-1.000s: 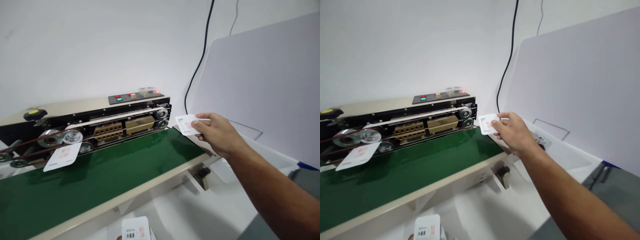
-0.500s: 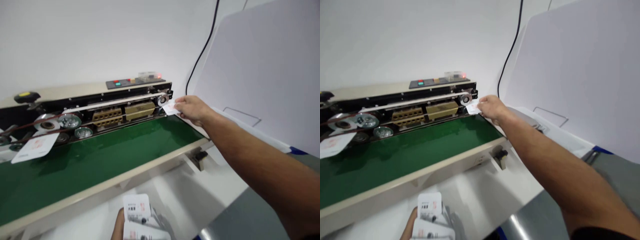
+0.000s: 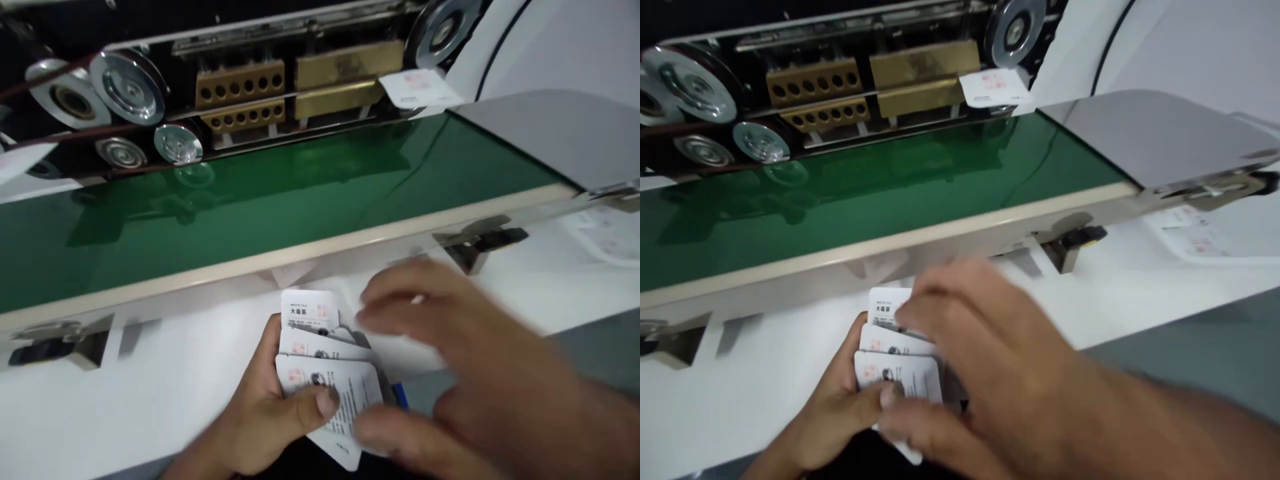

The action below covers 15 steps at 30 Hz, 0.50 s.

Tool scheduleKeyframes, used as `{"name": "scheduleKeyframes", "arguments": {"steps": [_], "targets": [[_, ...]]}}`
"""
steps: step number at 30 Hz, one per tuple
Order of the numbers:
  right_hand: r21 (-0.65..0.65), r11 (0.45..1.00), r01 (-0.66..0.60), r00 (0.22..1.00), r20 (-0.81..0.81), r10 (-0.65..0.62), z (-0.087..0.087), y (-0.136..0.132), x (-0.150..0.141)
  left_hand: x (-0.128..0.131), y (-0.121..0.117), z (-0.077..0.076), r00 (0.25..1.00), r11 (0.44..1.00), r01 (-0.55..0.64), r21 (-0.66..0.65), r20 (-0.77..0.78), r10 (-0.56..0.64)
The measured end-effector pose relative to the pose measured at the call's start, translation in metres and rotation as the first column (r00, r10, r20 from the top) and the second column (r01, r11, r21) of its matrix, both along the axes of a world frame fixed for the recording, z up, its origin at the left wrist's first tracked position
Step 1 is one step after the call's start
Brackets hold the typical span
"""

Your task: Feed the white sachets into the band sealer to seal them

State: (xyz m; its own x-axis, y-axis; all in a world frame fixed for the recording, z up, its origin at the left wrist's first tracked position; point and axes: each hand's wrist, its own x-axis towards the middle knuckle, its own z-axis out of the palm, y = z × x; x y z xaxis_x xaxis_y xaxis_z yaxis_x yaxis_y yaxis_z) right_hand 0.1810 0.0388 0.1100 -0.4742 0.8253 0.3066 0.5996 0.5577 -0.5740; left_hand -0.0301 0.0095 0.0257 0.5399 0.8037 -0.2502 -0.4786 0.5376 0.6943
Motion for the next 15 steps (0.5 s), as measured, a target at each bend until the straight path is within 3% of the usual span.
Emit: {"name": "scheduleKeyframes", "arguments": {"steps": [2,5,11,15], "targets": [[-0.024,0.985,-0.169,0.985,0.021,0.170,-0.023,-0.013,-0.010,0.000,0.000,-0.002,1.000,1.000,-0.020,0.002,0.002,0.020],[-0.072,0.983,-0.166,0.984,0.049,0.170,-0.042,-0.015,-0.017,-0.001,0.001,-0.003,0.998,0.998,-0.055,-0.003,-0.041,0.055],[-0.182,0.982,-0.055,0.998,-0.019,0.052,-0.039,-0.009,-0.013,-0.007,0.000,-0.003,0.997,0.999,0.014,0.040,-0.074,-0.011],[-0.304,0.950,0.068,0.996,-0.033,-0.082,-0.033,-0.006,-0.009,-0.005,0.000,-0.002,0.998,1.000,-0.011,-0.008,-0.067,0.011]]}}
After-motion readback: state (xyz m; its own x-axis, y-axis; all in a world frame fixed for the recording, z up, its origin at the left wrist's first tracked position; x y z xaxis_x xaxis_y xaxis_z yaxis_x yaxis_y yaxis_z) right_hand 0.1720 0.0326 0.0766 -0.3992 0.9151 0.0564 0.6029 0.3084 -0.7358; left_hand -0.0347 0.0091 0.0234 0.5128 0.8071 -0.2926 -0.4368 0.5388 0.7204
